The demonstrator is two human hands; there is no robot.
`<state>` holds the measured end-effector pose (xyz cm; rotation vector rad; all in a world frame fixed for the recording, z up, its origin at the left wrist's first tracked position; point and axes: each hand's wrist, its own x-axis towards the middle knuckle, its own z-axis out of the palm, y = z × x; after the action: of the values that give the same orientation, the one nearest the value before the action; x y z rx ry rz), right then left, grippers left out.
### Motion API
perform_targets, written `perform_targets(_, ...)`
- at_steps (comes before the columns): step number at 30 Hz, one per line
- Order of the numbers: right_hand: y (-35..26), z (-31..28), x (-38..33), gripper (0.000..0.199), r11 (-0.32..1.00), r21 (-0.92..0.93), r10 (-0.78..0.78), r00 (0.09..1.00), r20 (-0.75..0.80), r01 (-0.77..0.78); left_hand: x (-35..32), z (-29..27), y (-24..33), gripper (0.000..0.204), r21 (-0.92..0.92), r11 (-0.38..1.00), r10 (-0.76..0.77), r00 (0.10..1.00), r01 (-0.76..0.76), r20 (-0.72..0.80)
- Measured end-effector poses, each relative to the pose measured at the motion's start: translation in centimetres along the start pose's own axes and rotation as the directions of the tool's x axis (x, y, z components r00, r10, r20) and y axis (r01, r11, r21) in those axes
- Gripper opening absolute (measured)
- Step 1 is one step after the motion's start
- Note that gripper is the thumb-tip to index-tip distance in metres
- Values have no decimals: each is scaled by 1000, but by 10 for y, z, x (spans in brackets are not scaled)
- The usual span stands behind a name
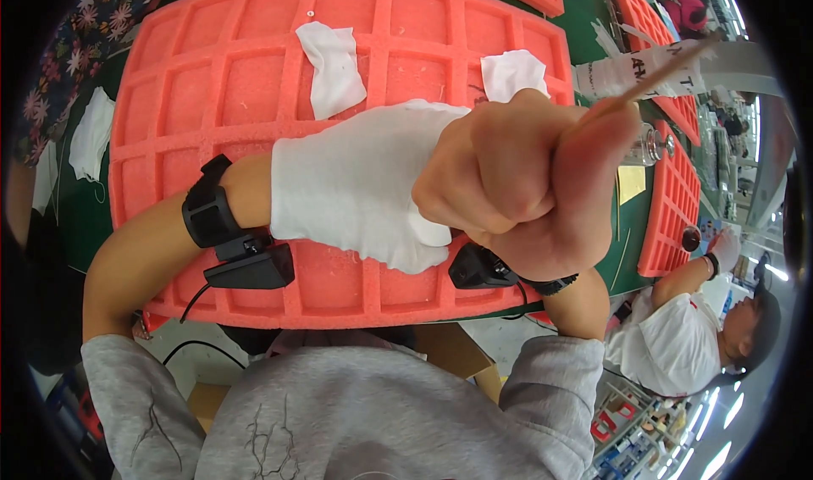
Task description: The person uses a wooden stick to scrape around the rim of a glass dome and then wipes the surface with a cloth. They repeat this process on several domes, cleaning the edges and surfaces before placing them back into a tray.
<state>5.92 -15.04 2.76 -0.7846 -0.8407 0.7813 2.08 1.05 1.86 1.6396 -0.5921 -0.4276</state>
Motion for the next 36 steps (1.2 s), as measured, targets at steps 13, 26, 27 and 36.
perform_targets(13,-3,14,-5,62,896,-442,6,998,-70,-36,3,2,-16,20,118,992,-65,990,50,122)
perform_targets(26,-2,1,0,58,973,201,-94,989,-112,115,3,4,-3,25,197,975,-109,993,97,52)
perform_targets(27,-3,1,-1,58,972,208,-87,989,-121,111,4,2,0,24,208,968,-165,982,142,97)
perform_targets(36,-3,6,-2,61,987,162,27,986,-165,0,1,-3,8,22,15,971,-239,962,239,129)
